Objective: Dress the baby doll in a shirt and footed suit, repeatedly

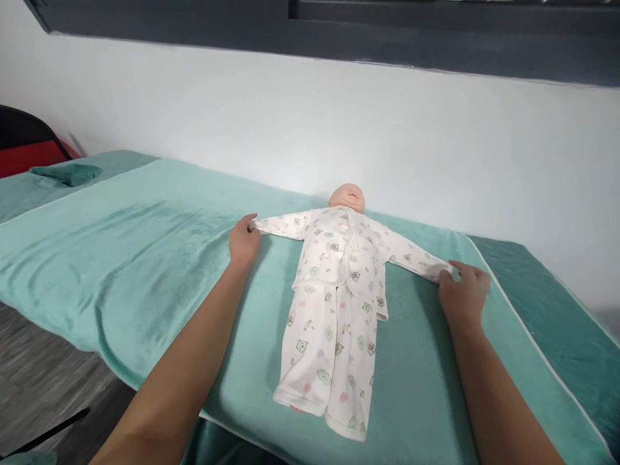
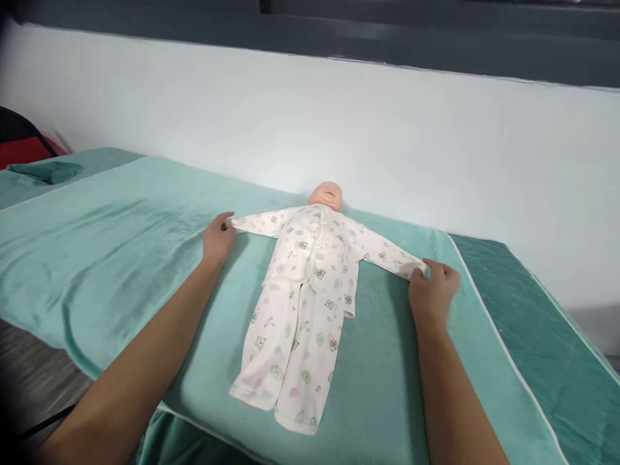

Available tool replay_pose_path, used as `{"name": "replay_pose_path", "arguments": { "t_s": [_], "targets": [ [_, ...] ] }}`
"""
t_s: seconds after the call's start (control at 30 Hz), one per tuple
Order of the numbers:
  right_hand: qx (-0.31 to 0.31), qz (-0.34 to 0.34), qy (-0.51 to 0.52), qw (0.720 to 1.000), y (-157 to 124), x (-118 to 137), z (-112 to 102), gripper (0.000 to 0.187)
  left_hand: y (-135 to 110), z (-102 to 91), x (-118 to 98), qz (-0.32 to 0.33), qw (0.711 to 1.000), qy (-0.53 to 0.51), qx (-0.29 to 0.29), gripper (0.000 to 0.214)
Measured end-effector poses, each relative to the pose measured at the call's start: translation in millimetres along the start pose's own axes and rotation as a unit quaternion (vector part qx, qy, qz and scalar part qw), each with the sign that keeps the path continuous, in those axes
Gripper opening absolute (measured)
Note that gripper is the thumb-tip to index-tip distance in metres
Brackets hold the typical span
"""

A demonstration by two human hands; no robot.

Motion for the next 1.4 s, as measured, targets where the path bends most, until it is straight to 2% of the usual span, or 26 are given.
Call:
{"name": "replay_pose_path", "arguments": {
  "t_s": [0.1, 0.23, 0.3, 0.43, 0.6, 0.7, 0.8, 0.87, 0.93, 1.03, 1.13, 1.27, 1.4],
  "targets": [
    [0.014, -0.069, -0.022, 0.997, -4.9, 12.7, 6.7, 0.039, 0.6, 2.2, 0.0, -0.014, 0.997, -0.079, 0.016, 0.050],
    [0.073, -0.122, -0.054, 0.988, -10.4, 23.8, 18.4, 0.042, 2.5, 4.3, 0.2, -0.021, 0.978, -0.205, 0.025, 0.048],
    [0.097, -0.142, -0.060, 0.983, -11.4, 25.3, 23.6, 0.044, 3.2, 6.4, 1.6, -0.026, 0.972, -0.229, 0.035, 0.049],
    [0.128, -0.140, -0.064, 0.980, -10.5, 19.5, 32.1, 0.049, 3.1, 10.7, 5.8, -0.046, 0.975, -0.205, 0.068, 0.046],
    [0.129, -0.116, -0.068, 0.983, -9.8, 15.1, 33.3, 0.051, 3.4, 5.2, 7.7, -0.050, 0.967, -0.250, 0.010, 0.044],
    [0.126, -0.109, -0.069, 0.984, -11.4, 20.0, 29.0, 0.050, 4.5, 6.7, 9.3, -0.057, 0.967, -0.247, 0.006, 0.046],
    [0.101, -0.113, -0.046, 0.987, -19.2, 36.0, 18.9, 0.049, 5.3, 8.3, 9.8, -0.050, 0.972, -0.231, 0.017, 0.048],
    [0.089, -0.138, 0.003, 0.986, -32.2, 56.0, 11.1, 0.048, 3.0, 5.4, 7.8, -0.036, 0.981, -0.191, 0.010, 0.047],
    [0.111, -0.171, 0.074, 0.976, -52.6, 81.5, 5.9, 0.049, -4.6, -1.6, 2.3, -0.021, 0.991, -0.135, -0.013, 0.044],
    [0.202, -0.210, 0.175, 0.940, -93.4, 120.2, 2.8, 0.050, -29.9, -14.9, -15.2, 0.024, 0.995, -0.086, -0.042, 0.038],
    [0.278, -0.222, 0.230, 0.906, -136.1, 144.6, -5.0, 0.050, -73.1, -27.5, -35.9, 0.082, 0.993, -0.086, -0.027, 0.034],
    [0.298, -0.223, 0.252, 0.893, -186.2, 146.3, -35.1, 0.054, -145.8, -48.8, -44.3, 0.091, 0.989, -0.108, 0.038, 0.029],
    [0.296, -0.216, 0.233, 0.901, -231.6, 131.7, -68.2, 0.057, -213.1, -70.5, -39.2, 0.086, 0.973, -0.156, 0.146, 0.024]
  ]
}}
Point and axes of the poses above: each hand's wrist, its own y-axis towards the middle knuckle, its own z-axis out of the palm, x = y × z, the point moved 5 cm from there along y, towards the middle knuckle, and after that the axes turned 2 degrees about y, right-handed, at the moved point
